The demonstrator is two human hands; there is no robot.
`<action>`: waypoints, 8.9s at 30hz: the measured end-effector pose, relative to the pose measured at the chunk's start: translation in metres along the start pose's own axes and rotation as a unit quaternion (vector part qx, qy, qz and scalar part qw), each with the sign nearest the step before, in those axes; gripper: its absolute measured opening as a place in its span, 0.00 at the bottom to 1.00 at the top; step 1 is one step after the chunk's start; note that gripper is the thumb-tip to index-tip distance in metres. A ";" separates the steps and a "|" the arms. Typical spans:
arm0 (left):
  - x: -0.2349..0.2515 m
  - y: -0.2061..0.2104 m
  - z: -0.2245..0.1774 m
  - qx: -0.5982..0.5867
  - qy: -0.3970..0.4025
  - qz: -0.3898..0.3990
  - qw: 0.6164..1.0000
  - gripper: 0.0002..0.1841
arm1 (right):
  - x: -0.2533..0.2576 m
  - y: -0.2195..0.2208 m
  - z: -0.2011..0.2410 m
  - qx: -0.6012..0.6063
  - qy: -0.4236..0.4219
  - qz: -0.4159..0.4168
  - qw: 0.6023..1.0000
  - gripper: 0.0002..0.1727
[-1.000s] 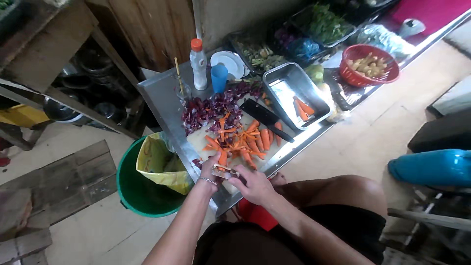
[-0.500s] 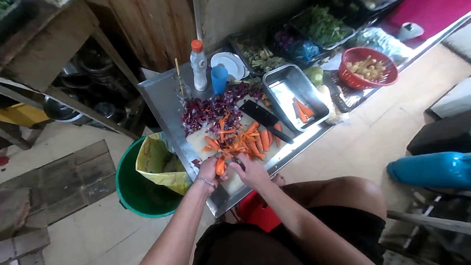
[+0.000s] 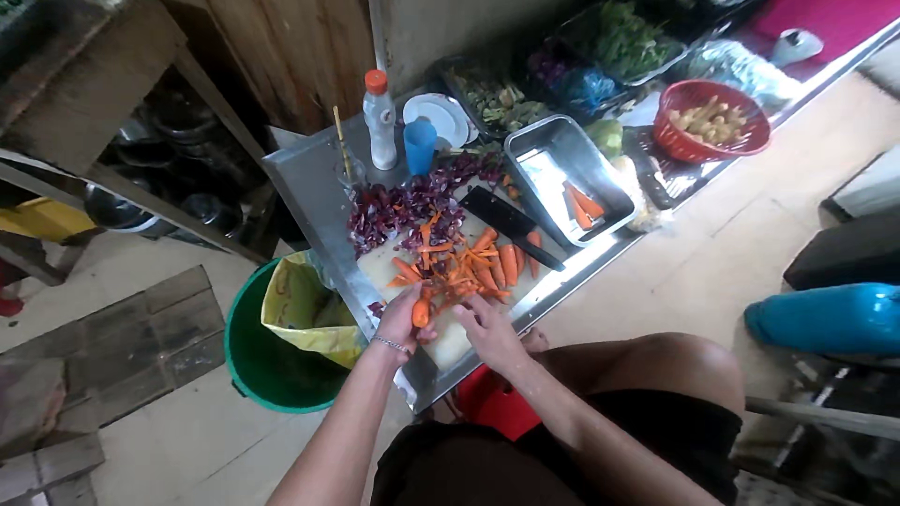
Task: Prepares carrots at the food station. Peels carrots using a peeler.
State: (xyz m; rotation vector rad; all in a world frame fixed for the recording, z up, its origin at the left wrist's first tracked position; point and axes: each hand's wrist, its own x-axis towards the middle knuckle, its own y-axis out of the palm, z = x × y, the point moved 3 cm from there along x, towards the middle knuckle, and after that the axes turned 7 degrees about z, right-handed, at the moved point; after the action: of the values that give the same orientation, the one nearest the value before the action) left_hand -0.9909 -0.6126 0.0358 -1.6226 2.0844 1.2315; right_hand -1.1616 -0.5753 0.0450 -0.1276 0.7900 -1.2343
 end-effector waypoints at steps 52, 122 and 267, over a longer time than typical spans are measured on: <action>0.028 -0.008 0.004 0.083 0.042 0.016 0.995 0.16 | 0.023 0.002 -0.072 0.138 0.187 0.125 0.965 0.36; 0.012 0.017 -0.025 0.097 0.098 -0.077 0.987 0.22 | 0.003 -0.003 0.012 0.280 0.003 -0.047 0.959 0.25; -0.025 0.028 -0.007 0.076 0.059 0.054 0.994 0.20 | -0.012 -0.035 0.032 -0.174 -0.195 -0.005 0.965 0.28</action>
State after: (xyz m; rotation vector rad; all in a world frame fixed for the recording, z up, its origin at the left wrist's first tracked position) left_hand -1.0045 -0.5993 0.0690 -1.5677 2.3038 1.0029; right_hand -1.1713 -0.5876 0.0913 -0.6439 0.6514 -1.0247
